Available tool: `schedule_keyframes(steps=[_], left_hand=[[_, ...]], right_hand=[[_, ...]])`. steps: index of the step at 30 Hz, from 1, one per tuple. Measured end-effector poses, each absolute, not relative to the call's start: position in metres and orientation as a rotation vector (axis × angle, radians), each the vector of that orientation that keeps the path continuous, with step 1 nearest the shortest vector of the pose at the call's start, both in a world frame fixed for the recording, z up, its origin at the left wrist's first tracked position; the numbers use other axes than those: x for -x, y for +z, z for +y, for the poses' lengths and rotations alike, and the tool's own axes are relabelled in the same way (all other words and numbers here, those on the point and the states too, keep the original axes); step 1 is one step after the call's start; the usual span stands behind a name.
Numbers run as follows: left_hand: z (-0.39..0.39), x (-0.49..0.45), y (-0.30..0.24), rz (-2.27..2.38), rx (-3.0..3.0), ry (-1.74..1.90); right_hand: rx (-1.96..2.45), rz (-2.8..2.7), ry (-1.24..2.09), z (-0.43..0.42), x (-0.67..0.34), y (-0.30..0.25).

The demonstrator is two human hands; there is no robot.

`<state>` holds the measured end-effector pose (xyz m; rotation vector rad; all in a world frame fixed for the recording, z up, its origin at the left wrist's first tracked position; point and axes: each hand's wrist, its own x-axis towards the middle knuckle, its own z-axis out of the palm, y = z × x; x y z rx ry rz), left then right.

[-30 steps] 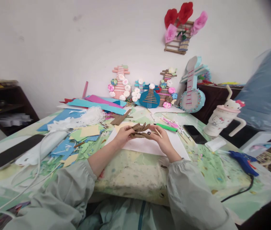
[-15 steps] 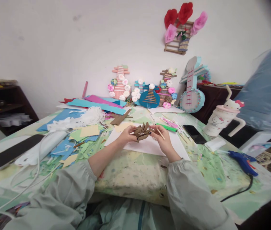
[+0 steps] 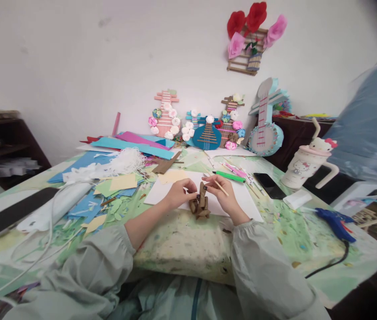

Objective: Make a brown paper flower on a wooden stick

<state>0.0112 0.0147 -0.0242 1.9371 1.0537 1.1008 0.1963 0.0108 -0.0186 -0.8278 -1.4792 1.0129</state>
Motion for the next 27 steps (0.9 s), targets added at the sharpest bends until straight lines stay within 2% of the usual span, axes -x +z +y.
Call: schedule_keyframes(steps=[18, 27], left_hand=[[0.007, -0.022, -0.032, 1.101, -2.019, 1.172], [0.011, -0.021, -0.037, 1.070, -1.888, 1.200]], right_hand=[[0.783, -1.790, 0.945, 0.009, -0.189, -0.024], [0.939, -1.841, 0.860, 0.018, -0.191, -0.034]])
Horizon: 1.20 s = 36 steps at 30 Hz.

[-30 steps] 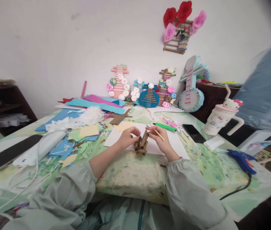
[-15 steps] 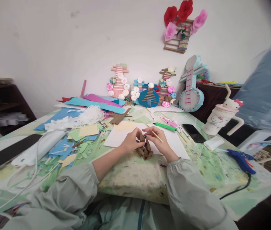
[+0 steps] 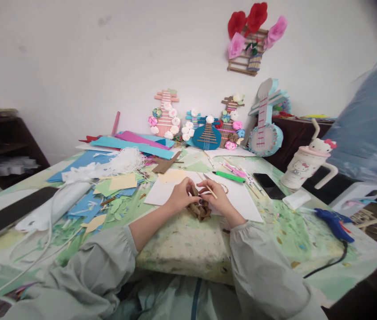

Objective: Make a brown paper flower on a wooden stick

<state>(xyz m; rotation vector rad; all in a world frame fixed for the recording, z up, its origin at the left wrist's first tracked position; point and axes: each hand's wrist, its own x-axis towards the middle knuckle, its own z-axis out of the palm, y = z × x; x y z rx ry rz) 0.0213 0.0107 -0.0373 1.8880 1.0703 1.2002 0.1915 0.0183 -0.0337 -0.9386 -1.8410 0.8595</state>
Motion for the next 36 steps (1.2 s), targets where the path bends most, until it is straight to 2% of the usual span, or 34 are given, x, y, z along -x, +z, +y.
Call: schedule_keyframes(steps=[4, 17, 30, 36], left_hand=[[0.013, -0.020, -0.038, 0.933, -1.760, 1.172], [0.012, -0.018, -0.035, 0.921, -1.759, 1.176], [0.020, -0.015, -0.037, 1.181, -1.780, 1.193], [0.019, -0.015, -0.038, 1.144, -1.813, 1.215]], right_hand=[[0.950, -1.856, 0.808, 0.017, -0.191, -0.033], [0.935, -1.916, 0.653, 0.015, -0.190, -0.029], [0.972, -1.980, 0.519, 0.014, -0.189, -0.030], [0.970, -2.049, 0.414, 0.011, -0.188, -0.027]])
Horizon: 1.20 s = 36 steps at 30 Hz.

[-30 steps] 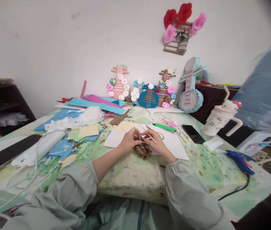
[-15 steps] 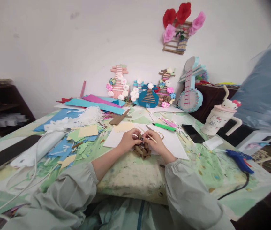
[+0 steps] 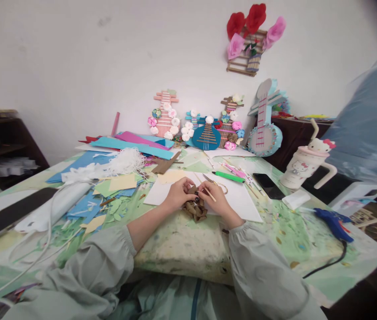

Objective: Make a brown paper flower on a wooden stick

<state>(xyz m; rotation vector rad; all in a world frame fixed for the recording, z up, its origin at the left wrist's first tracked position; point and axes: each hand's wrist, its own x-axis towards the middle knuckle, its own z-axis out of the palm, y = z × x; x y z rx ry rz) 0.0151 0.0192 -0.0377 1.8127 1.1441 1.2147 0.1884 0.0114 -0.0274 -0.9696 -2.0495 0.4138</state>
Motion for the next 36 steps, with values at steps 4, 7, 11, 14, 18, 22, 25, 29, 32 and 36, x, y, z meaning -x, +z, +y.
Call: schedule_keyframes(steps=[4, 7, 11, 14, 18, 22, 25, 29, 32, 36], left_hand=[[0.018, -0.015, -0.038, 1.103, -1.786, 1.233], [0.018, -0.014, -0.037, 1.040, -1.759, 1.222], [0.021, -0.012, -0.036, 0.985, -1.690, 1.178], [0.023, -0.011, -0.036, 0.982, -1.609, 1.154], [0.025, -0.009, -0.037, 1.046, -1.554, 1.137], [0.026, -0.007, -0.037, 1.060, -1.549, 1.143], [0.025, -0.006, -0.035, 1.080, -1.534, 1.148], [0.025, -0.004, -0.032, 1.108, -1.489, 1.193], [0.028, -0.003, -0.033, 1.116, -1.421, 1.223], [0.032, -0.001, -0.035, 1.099, -1.325, 1.241]], right_hand=[[0.974, -2.078, 0.368, 0.009, -0.188, -0.026], [0.976, -2.060, 0.374, 0.009, -0.188, -0.026], [1.019, -1.926, 0.401, 0.016, -0.193, -0.029], [1.048, -1.807, 0.440, 0.021, -0.198, -0.032], [1.063, -1.660, 0.524, 0.021, -0.201, -0.029], [1.095, -1.596, 0.436, 0.019, -0.200, -0.025], [1.116, -1.686, 0.292, 0.020, -0.201, -0.027], [1.143, -1.823, 0.303, 0.018, -0.201, -0.029], [1.190, -1.895, 0.312, 0.014, -0.200, -0.027], [1.228, -2.031, 0.267, 0.015, -0.201, -0.027]])
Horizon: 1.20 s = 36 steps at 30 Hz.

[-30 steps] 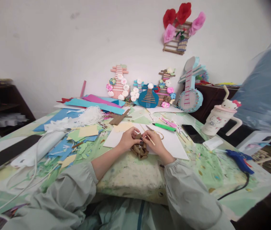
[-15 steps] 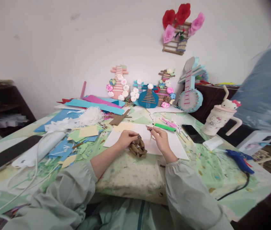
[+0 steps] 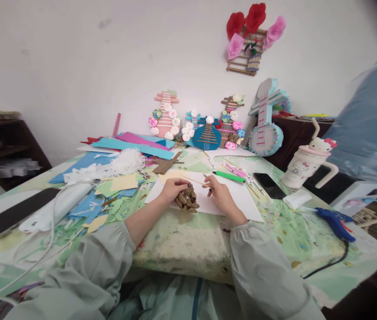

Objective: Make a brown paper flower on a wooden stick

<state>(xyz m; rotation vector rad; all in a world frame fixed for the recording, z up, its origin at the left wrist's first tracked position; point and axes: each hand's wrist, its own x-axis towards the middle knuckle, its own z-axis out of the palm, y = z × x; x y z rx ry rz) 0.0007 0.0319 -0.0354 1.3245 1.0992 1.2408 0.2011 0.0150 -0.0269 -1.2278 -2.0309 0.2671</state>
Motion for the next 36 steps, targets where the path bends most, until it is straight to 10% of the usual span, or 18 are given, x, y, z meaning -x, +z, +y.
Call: schedule_keyframes(steps=[36], left_hand=[[0.027, -0.004, -0.035, 1.031, -1.476, 1.100]], right_hand=[[1.279, -2.229, 0.024, 0.013, -0.195, -0.026]])
